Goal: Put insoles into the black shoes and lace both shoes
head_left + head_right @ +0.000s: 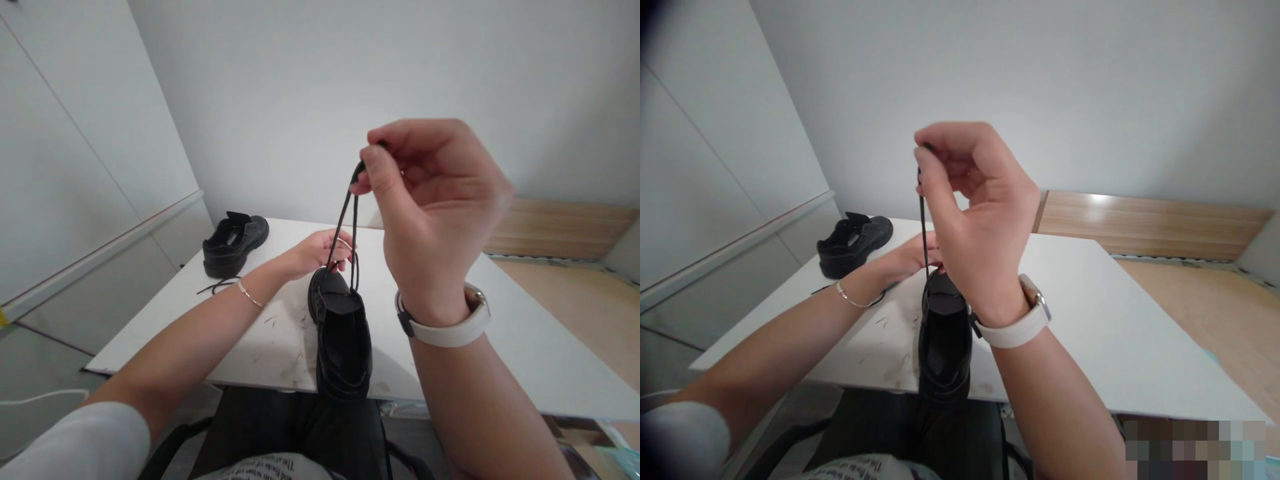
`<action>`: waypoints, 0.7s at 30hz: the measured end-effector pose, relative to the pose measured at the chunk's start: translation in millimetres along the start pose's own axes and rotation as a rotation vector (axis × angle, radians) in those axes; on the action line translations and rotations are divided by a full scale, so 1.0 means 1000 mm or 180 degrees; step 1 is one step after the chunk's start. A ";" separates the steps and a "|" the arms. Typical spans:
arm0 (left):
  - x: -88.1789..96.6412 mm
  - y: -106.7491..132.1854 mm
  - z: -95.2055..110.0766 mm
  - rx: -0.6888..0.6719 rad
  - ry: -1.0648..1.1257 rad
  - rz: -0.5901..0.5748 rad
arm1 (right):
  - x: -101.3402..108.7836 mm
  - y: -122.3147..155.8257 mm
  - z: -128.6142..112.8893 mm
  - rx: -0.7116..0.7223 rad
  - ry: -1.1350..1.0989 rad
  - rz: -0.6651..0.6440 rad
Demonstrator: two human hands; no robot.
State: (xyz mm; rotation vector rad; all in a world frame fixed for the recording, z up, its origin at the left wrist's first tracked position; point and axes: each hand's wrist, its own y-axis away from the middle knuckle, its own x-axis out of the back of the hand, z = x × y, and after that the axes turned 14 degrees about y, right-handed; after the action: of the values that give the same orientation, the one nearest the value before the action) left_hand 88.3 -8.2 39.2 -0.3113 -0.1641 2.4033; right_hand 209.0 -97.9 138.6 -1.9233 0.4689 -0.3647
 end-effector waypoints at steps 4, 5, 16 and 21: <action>-0.007 0.007 -0.023 0.0317 -0.0174 -0.0392 | -0.003 -0.020 -0.021 0.0215 0.0652 0.0161; -0.005 0.009 -0.027 0.0363 -0.0174 -0.0466 | -0.004 -0.025 -0.023 0.0224 0.0712 0.0185; 0.000 0.036 -0.027 -0.0227 -0.1602 -0.0786 | -0.034 -0.062 -0.019 0.0177 0.0671 0.0647; -0.017 0.030 -0.028 -0.0175 -0.1895 -0.0420 | -0.053 -0.079 -0.031 -0.0123 0.0624 0.0575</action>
State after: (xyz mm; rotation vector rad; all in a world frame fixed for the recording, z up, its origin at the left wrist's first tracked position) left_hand 89.7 -40.7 9.0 0.3895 -0.5013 2.2953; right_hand 160.7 -69.8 221.6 -1.8733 0.7779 -0.4305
